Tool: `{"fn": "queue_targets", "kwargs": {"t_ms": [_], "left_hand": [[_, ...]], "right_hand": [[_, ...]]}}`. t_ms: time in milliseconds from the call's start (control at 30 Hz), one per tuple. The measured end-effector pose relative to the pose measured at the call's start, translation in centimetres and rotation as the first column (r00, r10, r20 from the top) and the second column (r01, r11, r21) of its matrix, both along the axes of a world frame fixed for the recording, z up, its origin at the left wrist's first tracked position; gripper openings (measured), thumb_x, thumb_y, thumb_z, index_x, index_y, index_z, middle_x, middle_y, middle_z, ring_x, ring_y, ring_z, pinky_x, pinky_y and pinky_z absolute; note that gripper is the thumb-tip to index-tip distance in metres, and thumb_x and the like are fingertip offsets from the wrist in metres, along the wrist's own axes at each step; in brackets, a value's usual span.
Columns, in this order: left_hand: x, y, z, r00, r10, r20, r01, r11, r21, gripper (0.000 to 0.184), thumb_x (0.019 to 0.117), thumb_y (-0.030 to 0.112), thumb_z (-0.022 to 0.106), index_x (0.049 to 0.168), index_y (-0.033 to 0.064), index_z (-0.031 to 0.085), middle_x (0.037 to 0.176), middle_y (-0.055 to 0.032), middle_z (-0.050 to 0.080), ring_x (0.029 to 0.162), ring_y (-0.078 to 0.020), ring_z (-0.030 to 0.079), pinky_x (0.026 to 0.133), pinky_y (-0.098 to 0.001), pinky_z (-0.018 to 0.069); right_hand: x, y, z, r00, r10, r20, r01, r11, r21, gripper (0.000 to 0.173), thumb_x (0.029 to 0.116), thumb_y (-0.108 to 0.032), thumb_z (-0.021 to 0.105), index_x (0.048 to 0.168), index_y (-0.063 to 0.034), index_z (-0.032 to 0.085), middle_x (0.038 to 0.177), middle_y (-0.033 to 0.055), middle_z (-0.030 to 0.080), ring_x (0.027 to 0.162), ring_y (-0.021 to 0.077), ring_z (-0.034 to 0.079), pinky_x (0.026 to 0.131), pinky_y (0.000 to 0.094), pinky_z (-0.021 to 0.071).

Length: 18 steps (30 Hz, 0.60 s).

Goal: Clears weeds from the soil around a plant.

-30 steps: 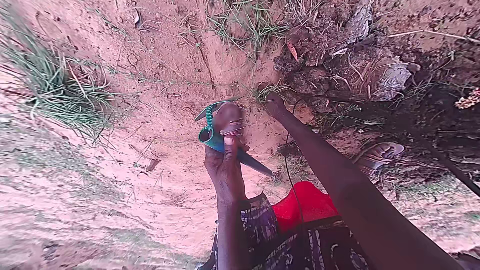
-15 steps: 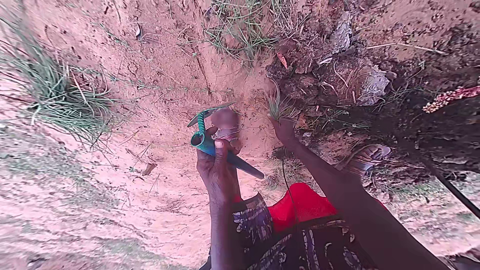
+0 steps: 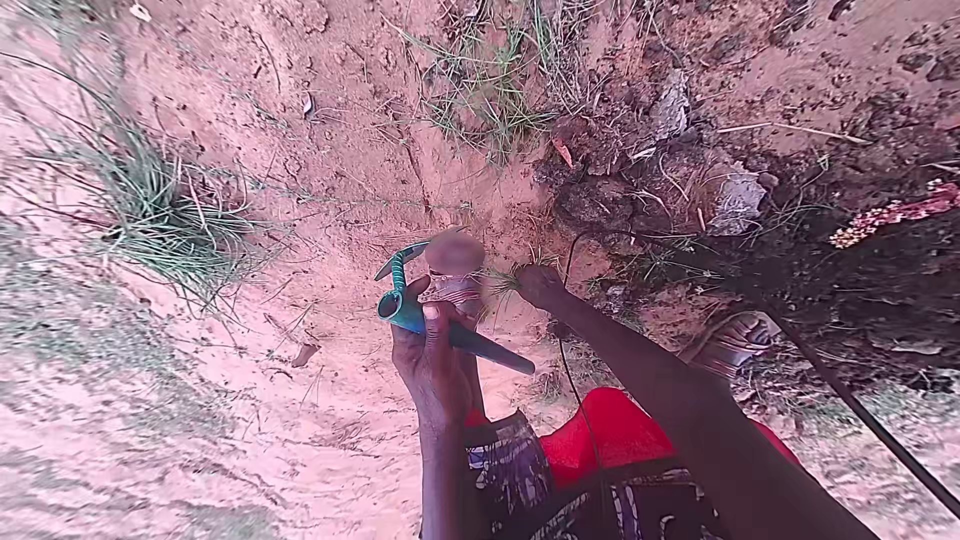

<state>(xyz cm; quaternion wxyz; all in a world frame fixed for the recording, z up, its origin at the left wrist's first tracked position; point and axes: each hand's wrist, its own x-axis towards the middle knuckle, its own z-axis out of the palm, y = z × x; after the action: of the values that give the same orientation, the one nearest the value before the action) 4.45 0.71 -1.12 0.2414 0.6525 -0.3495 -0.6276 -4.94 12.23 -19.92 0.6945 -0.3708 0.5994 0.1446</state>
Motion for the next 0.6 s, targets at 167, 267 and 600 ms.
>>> {"fn": "queue_targets", "kwargs": {"t_ms": [167,267,600], "left_hand": [[-0.3,-0.1,0.1,1.0,-0.005,-0.011,0.004,1.0,-0.011,0.024,0.1042,0.006,0.033,0.126,0.0075,0.044,0.072,0.0083,0.066,0.063,-0.0056,0.067,0.065,-0.0234,0.061],[-0.3,-0.2,0.0,1.0,-0.007,-0.021,0.007,1.0,-0.004,0.025,0.1041,0.007,0.033,0.127,0.007,0.045,0.072,0.0084,0.066,0.064,-0.0061,0.068,0.066,-0.024,0.0612],[-0.4,-1.3,0.1,1.0,0.009,-0.013,-0.009,1.0,0.001,0.025,0.1044,0.007,0.032,0.127,0.0084,0.044,0.071,0.0091,0.066,0.063,-0.0055,0.068,0.065,-0.0231,0.0612]], "right_hand": [[-0.8,-0.8,1.0,0.668,-0.69,-0.28,0.727,0.685,0.047,0.042,0.1079,-0.028,0.054,0.12,0.01,0.066,0.118,0.0268,0.068,0.116,0.0344,0.064,0.104,0.048,0.0457],[-0.8,0.0,1.0,0.004,-0.945,-0.326,0.992,0.046,-0.12,0.025,0.1075,-0.021,0.056,0.092,-0.0014,0.056,0.072,0.0021,0.048,0.06,0.0093,0.045,0.057,0.0255,0.0409],[-5.9,1.5,8.0,-0.709,-0.621,-0.333,0.62,-0.775,0.125,0.049,0.1115,-0.041,0.038,0.067,-0.0191,0.041,0.044,-0.0057,0.037,0.032,0.005,0.032,0.033,0.0205,0.0301]]}}
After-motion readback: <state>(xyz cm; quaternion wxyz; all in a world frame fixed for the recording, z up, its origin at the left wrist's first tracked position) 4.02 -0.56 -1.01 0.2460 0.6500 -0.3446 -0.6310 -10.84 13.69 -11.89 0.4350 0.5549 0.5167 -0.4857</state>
